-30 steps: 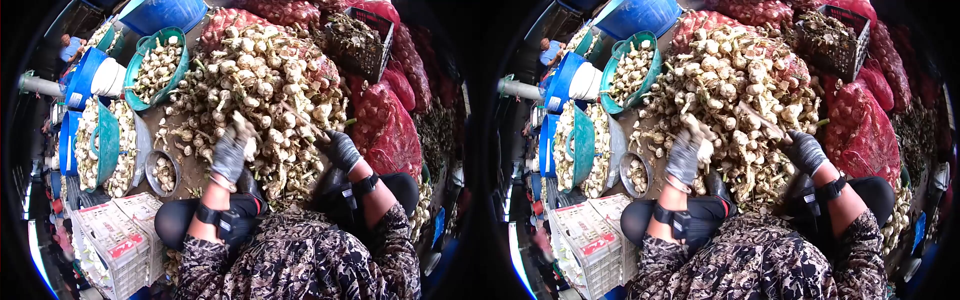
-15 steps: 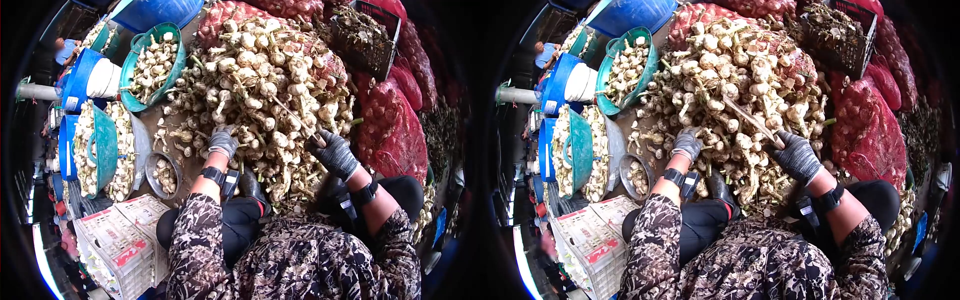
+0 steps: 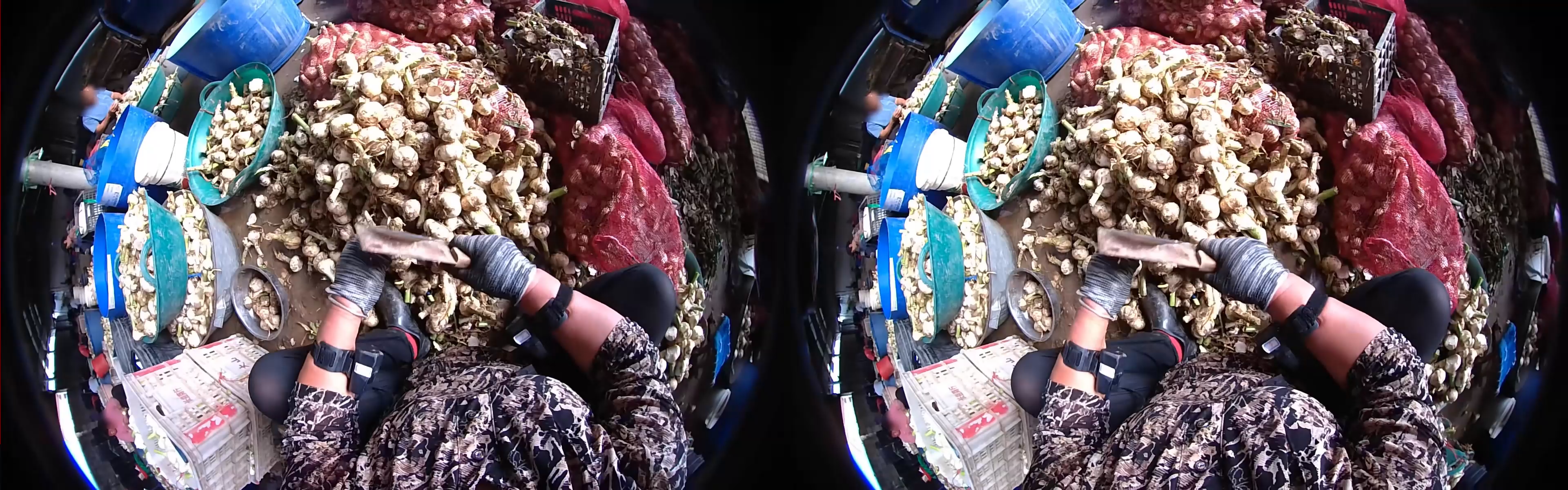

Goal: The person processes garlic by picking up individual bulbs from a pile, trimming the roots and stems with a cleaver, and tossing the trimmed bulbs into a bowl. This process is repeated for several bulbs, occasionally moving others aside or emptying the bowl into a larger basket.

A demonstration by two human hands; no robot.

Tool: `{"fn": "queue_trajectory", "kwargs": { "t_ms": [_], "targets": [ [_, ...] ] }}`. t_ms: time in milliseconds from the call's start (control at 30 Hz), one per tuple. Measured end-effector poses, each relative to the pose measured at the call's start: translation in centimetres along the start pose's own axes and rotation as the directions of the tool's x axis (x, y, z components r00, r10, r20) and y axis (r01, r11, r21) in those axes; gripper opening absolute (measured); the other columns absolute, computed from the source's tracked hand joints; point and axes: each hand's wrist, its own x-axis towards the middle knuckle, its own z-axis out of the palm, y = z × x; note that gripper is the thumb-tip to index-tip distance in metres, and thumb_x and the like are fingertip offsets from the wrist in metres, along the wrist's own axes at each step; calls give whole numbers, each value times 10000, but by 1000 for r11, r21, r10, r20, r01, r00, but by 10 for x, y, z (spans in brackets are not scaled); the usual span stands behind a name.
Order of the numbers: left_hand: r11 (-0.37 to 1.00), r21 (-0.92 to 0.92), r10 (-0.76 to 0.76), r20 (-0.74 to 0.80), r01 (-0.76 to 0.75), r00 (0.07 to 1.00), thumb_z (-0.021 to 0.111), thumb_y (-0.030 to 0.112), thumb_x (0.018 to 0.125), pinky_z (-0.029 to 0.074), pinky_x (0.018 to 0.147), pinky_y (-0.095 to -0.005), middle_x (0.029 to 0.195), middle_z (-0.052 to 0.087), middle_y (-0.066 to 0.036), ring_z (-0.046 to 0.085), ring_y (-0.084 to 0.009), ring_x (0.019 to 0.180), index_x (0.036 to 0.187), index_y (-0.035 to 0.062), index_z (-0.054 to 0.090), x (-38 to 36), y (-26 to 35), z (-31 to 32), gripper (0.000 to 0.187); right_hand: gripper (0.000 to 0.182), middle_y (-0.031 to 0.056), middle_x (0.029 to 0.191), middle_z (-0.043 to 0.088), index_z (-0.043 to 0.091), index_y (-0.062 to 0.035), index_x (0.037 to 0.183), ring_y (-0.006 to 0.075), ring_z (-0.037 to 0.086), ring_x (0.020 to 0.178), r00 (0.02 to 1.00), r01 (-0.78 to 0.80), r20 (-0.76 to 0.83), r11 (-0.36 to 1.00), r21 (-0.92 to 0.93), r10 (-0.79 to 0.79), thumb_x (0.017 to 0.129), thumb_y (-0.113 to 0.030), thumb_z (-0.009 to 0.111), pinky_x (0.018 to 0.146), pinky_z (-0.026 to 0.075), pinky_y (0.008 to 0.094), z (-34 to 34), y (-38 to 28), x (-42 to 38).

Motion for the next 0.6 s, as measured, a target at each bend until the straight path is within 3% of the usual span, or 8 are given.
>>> {"fn": "queue_trajectory", "kwargs": {
  "t_ms": [100,200,233,300,433,500,567,600],
  "targets": [
    [974,-215,-111,-171,73,979,643,218,947,460,1020,-401,1177,648,-229,607,-362,1123,1191,-48,631,-19,29,-3,361,443,186,888,713,669,-95,1151,332,694,801,894,-428,190,900,85,407,864,-430,703,769,548,402,-4,37,1],
    [977,-212,-15,-147,-16,989,662,221,927,464,1008,-407,1141,656,-206,613,-344,1091,1165,-17,651,-18,46,-2,337,612,136,1046,727,617,-45,1266,207,691,950,984,-160,-11,916,367,176,832,-445,778,849,537,344,10,50,-2],
    [994,-84,58,-142,-71,988,684,209,892,481,947,-428,1074,663,-191,617,-353,1031,1107,7,666,-16,59,0,295,762,140,1173,682,548,25,1320,192,637,1069,933,-294,9,750,592,359,798,-461,815,913,511,321,15,36,-6],
    [982,2,189,-96,-190,977,704,166,854,493,874,-440,1011,660,-182,612,-366,980,1053,23,670,-9,92,5,248,873,143,1221,642,484,80,1353,191,593,1122,986,-64,-54,657,751,157,776,-477,829,961,486,309,-4,-8,-11],
    [897,-413,104,-144,-155,984,790,261,820,497,947,-378,1166,638,-149,617,-260,1070,1282,45,553,-7,105,25,563,476,119,691,535,586,10,936,206,541,641,954,-200,-80,812,548,290,874,-438,734,604,445,390,-38,-26,-12],
    [623,-767,100,-112,-150,989,817,334,818,489,968,-292,1368,516,-89,571,-161,1132,1519,91,304,-5,72,43,902,380,62,677,541,599,-24,905,167,519,570,964,-70,-117,654,753,238,903,-386,716,520,422,352,-22,2,-9],
    [-78,-994,-7,81,80,997,799,333,845,491,960,-291,1373,513,-82,556,-149,1160,1506,91,327,-13,62,59,848,160,-51,747,607,582,-145,964,49,424,469,944,-202,211,-60,978,254,950,-281,665,415,337,228,-26,-10,-17],
    [-126,-979,-55,170,162,984,632,316,975,508,951,-387,1359,539,-104,556,-199,1169,1466,37,373,-11,61,61,622,163,-47,756,618,583,-144,979,54,414,460,942,-230,244,-88,969,232,952,-282,664,410,337,232,-20,-8,-17]
  ]
}}
